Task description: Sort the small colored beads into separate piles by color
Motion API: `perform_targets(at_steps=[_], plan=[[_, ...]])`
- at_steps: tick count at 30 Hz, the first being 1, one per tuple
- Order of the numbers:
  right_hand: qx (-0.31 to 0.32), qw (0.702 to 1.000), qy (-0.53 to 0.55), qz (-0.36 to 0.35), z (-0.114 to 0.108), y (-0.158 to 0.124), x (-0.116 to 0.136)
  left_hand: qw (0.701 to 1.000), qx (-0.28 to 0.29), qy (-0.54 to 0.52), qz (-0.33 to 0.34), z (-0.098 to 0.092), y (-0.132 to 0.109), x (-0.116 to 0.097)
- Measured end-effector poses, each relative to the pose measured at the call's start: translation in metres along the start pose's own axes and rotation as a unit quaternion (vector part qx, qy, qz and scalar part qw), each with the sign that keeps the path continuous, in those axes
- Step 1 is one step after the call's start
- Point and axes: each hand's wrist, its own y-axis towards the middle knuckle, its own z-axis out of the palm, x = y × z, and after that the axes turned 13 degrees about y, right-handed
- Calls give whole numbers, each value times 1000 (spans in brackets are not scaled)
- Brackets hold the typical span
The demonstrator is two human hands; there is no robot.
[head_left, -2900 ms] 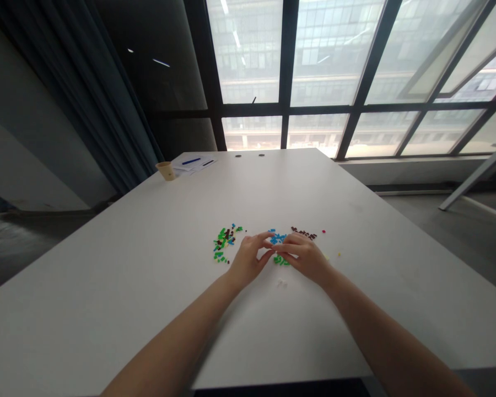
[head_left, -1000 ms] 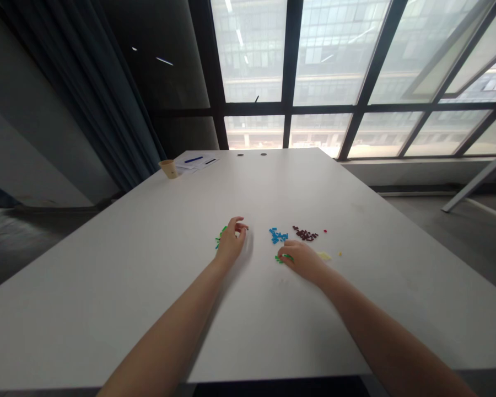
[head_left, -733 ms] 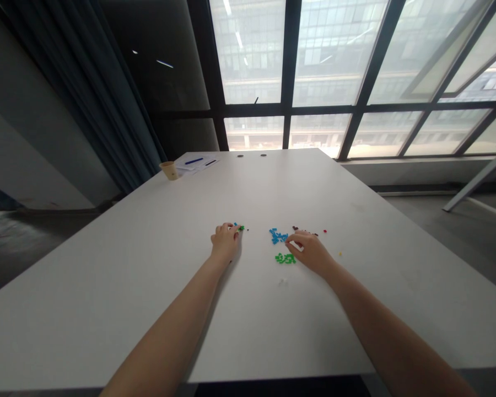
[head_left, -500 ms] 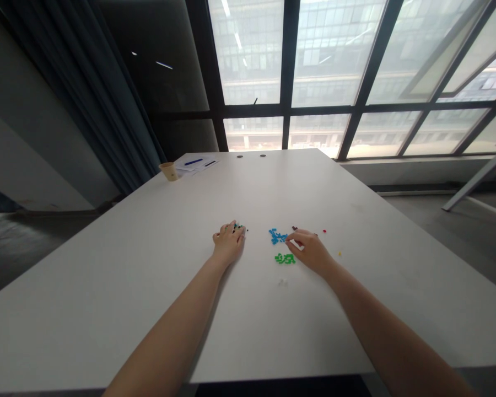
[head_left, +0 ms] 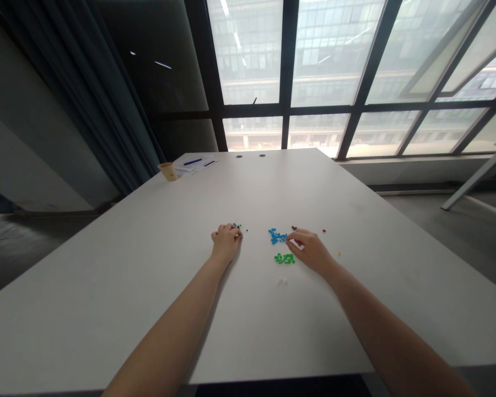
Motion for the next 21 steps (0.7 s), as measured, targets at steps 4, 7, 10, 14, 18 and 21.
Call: perform_targets(at_steps=[4, 7, 10, 14, 18, 21], plan=[[1, 1000, -3, 1, 0, 0, -1, 1000, -4, -2, 8, 0, -1, -2], [1, 1000, -2, 0, 0, 1, -1, 1000, -9, -25, 13, 2, 1, -1], [0, 1000, -1, 1, 0, 1, -1, 995, -29, -98, 23, 0, 3, -2], [1, 1000, -3, -1, 1, 1, 0, 980, -59, -184, 42, -8, -2, -13], [-4, 1000, 7, -12, 8, 0, 4, 967, -82, -202, 135, -19, -16, -35], [-15, 999, 20, -20, 15, 0, 10, 954, -80, -189, 220, -27, -26, -50]])
